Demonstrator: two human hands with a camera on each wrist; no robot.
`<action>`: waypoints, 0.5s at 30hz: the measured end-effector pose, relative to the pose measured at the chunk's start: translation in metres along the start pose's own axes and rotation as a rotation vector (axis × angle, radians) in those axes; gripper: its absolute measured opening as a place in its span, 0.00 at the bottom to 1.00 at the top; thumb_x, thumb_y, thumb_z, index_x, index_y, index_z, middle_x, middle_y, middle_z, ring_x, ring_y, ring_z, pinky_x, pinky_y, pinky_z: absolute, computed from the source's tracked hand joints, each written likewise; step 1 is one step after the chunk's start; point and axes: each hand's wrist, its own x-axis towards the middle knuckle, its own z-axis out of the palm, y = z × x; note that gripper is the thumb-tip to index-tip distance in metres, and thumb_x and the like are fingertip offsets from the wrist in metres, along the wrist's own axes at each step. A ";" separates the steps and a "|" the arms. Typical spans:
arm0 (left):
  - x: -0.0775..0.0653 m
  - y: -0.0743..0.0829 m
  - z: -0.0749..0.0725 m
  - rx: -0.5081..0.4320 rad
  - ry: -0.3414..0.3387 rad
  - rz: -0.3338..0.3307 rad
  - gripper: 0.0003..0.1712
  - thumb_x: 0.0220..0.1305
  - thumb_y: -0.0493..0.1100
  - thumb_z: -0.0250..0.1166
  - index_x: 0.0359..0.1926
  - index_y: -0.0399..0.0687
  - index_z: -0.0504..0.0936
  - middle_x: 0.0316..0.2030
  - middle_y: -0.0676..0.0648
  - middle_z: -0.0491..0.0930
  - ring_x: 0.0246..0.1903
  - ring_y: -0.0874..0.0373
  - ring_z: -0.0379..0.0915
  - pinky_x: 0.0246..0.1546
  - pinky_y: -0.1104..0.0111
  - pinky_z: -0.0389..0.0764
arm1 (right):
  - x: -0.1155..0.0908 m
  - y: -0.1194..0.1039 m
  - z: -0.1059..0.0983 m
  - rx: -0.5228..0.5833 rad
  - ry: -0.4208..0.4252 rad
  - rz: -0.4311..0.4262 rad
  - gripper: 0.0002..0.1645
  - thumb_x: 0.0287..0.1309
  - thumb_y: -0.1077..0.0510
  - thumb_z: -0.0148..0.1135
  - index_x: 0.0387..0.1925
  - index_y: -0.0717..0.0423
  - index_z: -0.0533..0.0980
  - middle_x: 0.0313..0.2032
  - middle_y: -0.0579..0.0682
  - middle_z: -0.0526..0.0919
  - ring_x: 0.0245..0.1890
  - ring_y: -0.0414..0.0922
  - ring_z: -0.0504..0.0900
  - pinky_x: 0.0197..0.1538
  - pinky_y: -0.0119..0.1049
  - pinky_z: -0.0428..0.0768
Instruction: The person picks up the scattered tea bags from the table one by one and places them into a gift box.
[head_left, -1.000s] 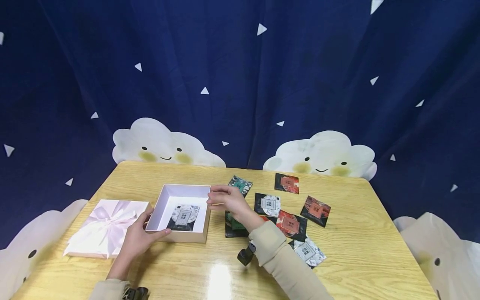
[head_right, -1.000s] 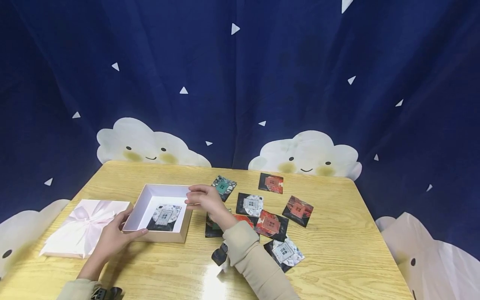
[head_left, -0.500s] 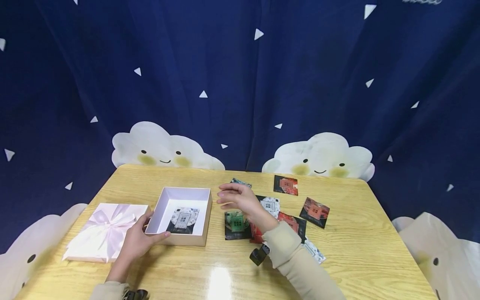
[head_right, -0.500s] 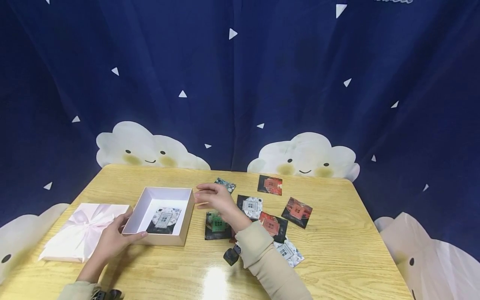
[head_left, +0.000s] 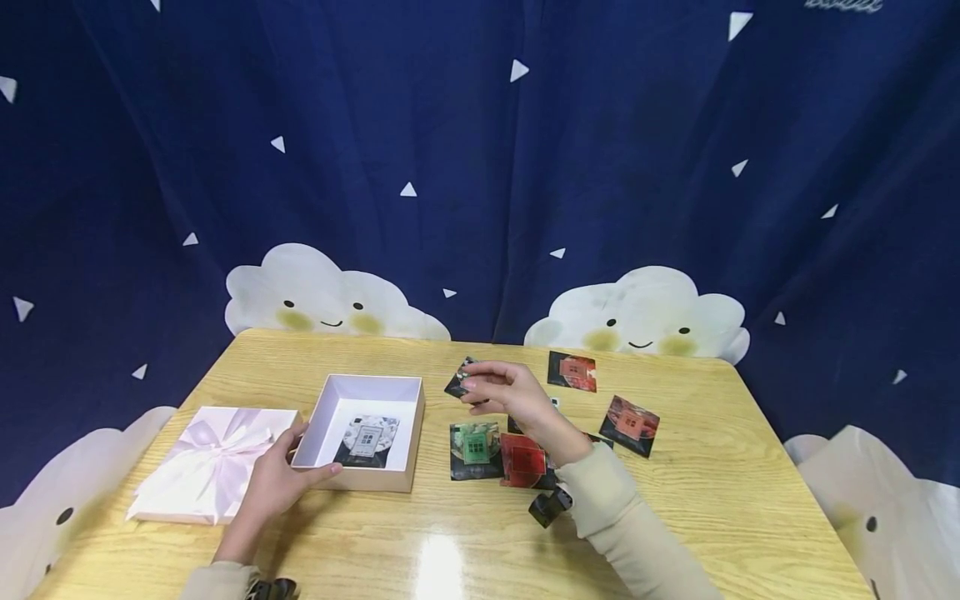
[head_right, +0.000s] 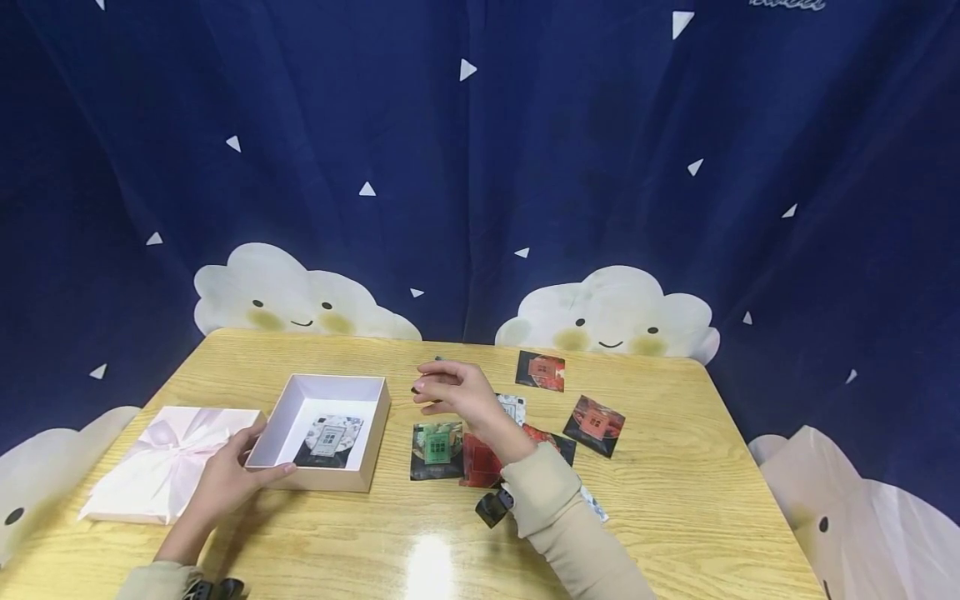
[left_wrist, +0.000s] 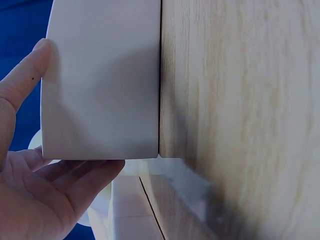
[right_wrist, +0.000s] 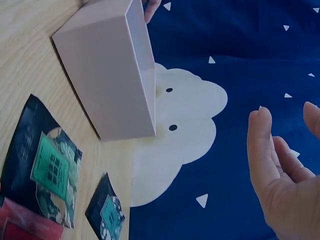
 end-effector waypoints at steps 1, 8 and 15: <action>0.000 0.000 0.000 0.000 0.001 0.001 0.50 0.40 0.48 0.75 0.59 0.28 0.62 0.51 0.26 0.69 0.47 0.33 0.69 0.46 0.48 0.72 | -0.001 -0.001 -0.002 -0.005 0.000 -0.003 0.24 0.58 0.62 0.58 0.53 0.71 0.68 0.46 0.69 0.73 0.34 0.43 0.82 0.40 0.41 0.80; 0.001 0.000 0.001 -0.008 -0.001 -0.005 0.50 0.41 0.49 0.75 0.60 0.28 0.61 0.52 0.26 0.69 0.48 0.34 0.69 0.46 0.48 0.72 | -0.007 -0.004 -0.021 -0.028 -0.006 -0.009 0.24 0.58 0.60 0.59 0.54 0.67 0.68 0.45 0.64 0.75 0.38 0.49 0.81 0.43 0.45 0.79; 0.000 0.000 0.000 -0.005 -0.010 -0.023 0.51 0.41 0.49 0.75 0.61 0.28 0.60 0.52 0.26 0.69 0.48 0.34 0.69 0.47 0.48 0.71 | -0.017 -0.006 -0.038 -0.080 0.028 0.033 0.27 0.55 0.58 0.62 0.55 0.66 0.68 0.43 0.59 0.77 0.38 0.52 0.81 0.41 0.43 0.80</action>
